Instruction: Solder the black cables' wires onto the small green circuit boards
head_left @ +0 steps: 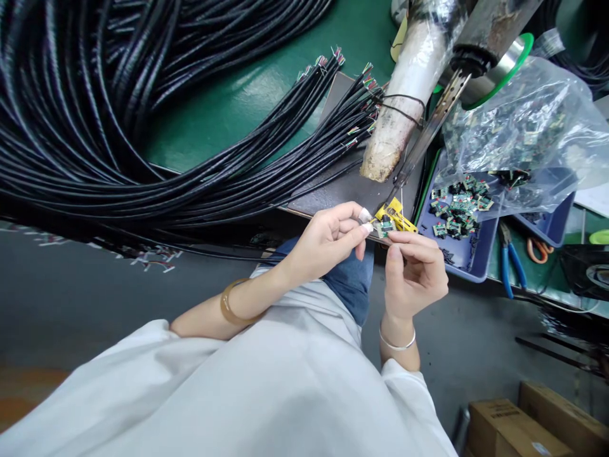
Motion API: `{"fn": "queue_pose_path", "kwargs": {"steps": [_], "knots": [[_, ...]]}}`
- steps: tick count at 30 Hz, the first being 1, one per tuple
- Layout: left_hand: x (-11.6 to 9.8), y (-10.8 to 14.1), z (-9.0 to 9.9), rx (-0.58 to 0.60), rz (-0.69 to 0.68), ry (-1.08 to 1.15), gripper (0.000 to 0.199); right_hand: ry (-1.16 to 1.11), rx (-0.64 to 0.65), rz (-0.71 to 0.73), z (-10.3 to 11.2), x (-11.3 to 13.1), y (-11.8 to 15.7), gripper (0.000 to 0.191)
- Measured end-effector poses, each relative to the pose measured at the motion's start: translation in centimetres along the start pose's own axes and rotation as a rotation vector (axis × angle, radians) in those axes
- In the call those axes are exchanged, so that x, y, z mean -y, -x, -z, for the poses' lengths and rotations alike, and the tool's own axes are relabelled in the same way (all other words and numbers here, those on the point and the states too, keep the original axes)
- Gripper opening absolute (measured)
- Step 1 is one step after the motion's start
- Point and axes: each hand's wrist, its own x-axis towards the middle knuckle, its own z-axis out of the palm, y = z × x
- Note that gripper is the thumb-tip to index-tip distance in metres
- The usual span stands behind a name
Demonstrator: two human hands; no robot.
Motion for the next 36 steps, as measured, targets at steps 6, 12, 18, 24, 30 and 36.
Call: {"fn": "queue_pose_path", "kwargs": {"steps": [6, 12, 18, 24, 30, 36], "knots": [[-0.2, -0.1, -0.2, -0.066, -0.034, -0.065, 0.013, 0.155, -0.120, 0.034, 0.1, -0.5, -0.6, 0.020], [-0.5, -0.7, -0.5, -0.108, -0.095, -0.104, 0.008, 0.052, 0.018, -0.004, -0.3, -0.9, -1.0, 0.015], [-0.8, -1.7, -0.4, -0.105, -0.156, -0.127, 0.011, 0.192, 0.003, 0.204, -0.7, -1.2, -1.6, 0.020], [-0.6, -2.2, -0.3, -0.086, -0.208, -0.118, 0.009, 0.229, -0.007, 0.247, -0.9, -1.5, -2.3, 0.020], [-0.6, -2.3, -0.3, -0.110, -0.246, -0.121, 0.010, 0.262, -0.004, 0.262, -1.0, -1.4, -2.7, 0.022], [-0.8, -2.2, -0.3, -0.136, -0.265, -0.144, 0.007, 0.294, -0.005, 0.272, -1.0, -1.0, -2.9, 0.022]]}}
